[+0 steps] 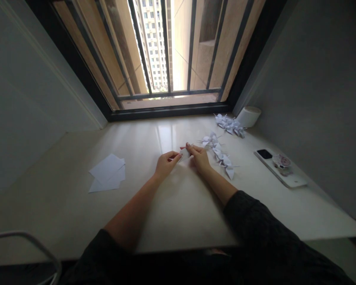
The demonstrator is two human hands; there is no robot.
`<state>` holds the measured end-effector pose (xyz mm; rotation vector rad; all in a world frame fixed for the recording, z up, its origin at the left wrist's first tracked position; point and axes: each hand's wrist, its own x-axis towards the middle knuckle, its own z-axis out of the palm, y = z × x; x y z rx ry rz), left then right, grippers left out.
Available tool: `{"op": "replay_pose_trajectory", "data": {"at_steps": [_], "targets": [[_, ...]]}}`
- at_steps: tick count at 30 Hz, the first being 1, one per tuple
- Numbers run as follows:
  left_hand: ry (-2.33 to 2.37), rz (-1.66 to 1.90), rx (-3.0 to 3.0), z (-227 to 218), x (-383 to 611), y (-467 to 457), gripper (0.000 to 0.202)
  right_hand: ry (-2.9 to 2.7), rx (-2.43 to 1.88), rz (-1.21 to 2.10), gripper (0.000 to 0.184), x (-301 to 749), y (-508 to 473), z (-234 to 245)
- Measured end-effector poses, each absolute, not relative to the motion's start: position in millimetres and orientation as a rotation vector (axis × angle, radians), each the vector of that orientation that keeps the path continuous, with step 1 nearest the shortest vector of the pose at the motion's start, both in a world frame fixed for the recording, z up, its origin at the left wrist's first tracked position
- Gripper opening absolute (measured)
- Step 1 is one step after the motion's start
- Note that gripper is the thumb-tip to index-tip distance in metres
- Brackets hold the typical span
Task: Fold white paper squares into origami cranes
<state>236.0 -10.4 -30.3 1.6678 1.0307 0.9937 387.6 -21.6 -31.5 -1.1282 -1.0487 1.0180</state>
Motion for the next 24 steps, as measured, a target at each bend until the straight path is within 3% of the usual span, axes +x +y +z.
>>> {"op": "replay_pose_trajectory", "data": {"at_steps": [24], "targets": [[0.974, 1.025, 1.514, -31.1, 240.3, -8.2, 0.034, -0.909, -1.155, 0.918, 0.053, 380.5, -20.3, -33.3]]}}
